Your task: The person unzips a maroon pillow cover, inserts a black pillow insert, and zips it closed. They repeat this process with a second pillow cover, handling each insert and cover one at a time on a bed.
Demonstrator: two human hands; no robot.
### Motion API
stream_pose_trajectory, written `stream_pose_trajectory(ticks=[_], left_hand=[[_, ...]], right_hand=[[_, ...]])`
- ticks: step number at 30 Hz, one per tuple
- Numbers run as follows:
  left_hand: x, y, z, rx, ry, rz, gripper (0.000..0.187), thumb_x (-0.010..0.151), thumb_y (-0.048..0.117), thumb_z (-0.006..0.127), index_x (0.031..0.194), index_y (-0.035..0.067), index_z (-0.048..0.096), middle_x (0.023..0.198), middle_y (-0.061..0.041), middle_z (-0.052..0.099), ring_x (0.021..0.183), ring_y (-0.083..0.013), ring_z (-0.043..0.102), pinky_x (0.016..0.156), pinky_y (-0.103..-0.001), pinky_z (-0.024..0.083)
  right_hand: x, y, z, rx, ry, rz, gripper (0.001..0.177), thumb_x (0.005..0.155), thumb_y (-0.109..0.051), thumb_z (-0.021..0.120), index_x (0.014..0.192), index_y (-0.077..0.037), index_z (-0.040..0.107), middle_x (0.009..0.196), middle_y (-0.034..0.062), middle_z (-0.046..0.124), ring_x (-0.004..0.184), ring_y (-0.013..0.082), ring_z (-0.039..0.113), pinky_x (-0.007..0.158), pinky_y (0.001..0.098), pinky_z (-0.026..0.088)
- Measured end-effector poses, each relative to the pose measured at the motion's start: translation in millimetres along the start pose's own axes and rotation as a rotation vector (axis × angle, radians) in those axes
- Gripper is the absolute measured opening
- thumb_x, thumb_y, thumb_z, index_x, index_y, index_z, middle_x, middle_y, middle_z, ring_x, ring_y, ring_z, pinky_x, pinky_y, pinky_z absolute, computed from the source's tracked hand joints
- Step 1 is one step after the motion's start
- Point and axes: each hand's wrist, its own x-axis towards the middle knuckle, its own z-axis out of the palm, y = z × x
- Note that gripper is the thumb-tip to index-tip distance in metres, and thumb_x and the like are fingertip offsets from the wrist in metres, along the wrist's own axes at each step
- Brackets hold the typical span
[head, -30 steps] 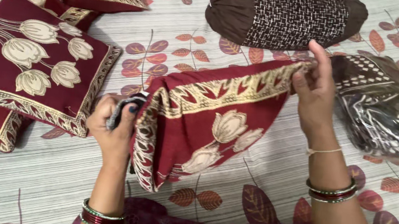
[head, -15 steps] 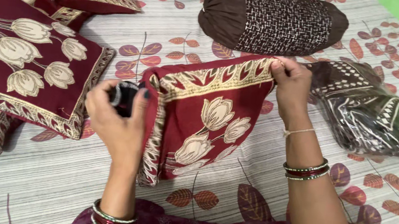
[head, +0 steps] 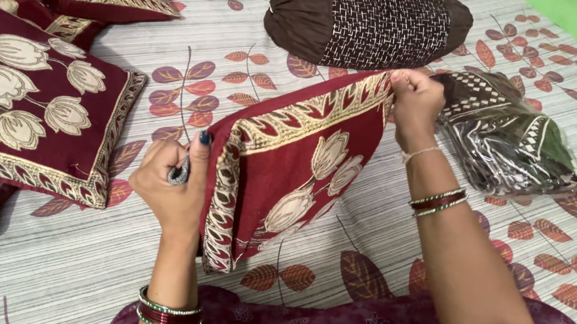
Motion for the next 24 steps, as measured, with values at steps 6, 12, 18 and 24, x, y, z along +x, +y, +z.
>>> stream_pose_trajectory(ticks=[6,12,18,24], left_hand=[[0,-13,0,-0.052,0.013,-0.003,0.055,0.101,0.018,0.079,0.068,0.002,0.039,0.064,-0.003,0.035,0.062,-0.0156,0.03,0.059,-0.036,0.023],[-6,-18,11,-0.096,0.065,-0.05,0.053,0.097,0.017,0.083,0.069,0.003,0.041,0.067,-0.002,0.039,0.063,-0.0149,0.033,0.058,-0.033,0.026],[-13,-53,14,0.086,0.121,-0.073,0.062,0.088,0.011,0.088,0.131,-0.002,0.046,0.129,-0.017,0.045,0.124,-0.0282,0.048,0.11,-0.04,0.039],[-38,-114,34,0.334,-0.282,-0.195,0.084,0.081,0.001,0.076,0.155,0.001,0.036,0.161,-0.028,0.027,0.149,-0.0429,0.025,0.121,-0.05,0.026]], right_hand=[[21,7,-10,-0.223,-0.011,-0.104,0.012,0.094,-0.015,0.077,0.096,-0.004,0.081,0.07,-0.0027,0.071,0.058,0.0023,0.055,0.054,0.0221,0.047],[17,28,6,-0.134,0.072,0.224,0.016,0.096,-0.019,0.071,0.097,-0.005,0.078,0.085,0.0069,0.074,0.07,0.0127,0.061,0.064,0.0298,0.05],[-18,76,34,-0.357,-0.046,0.068,0.024,0.101,-0.024,0.063,0.107,-0.003,0.073,0.108,0.0167,0.075,0.097,0.0256,0.069,0.085,0.0366,0.053],[-109,149,70,-0.351,-0.465,-0.051,0.07,0.098,-0.041,0.07,0.152,-0.009,0.041,0.149,0.0241,0.05,0.135,0.035,0.051,0.11,0.0437,0.043]])
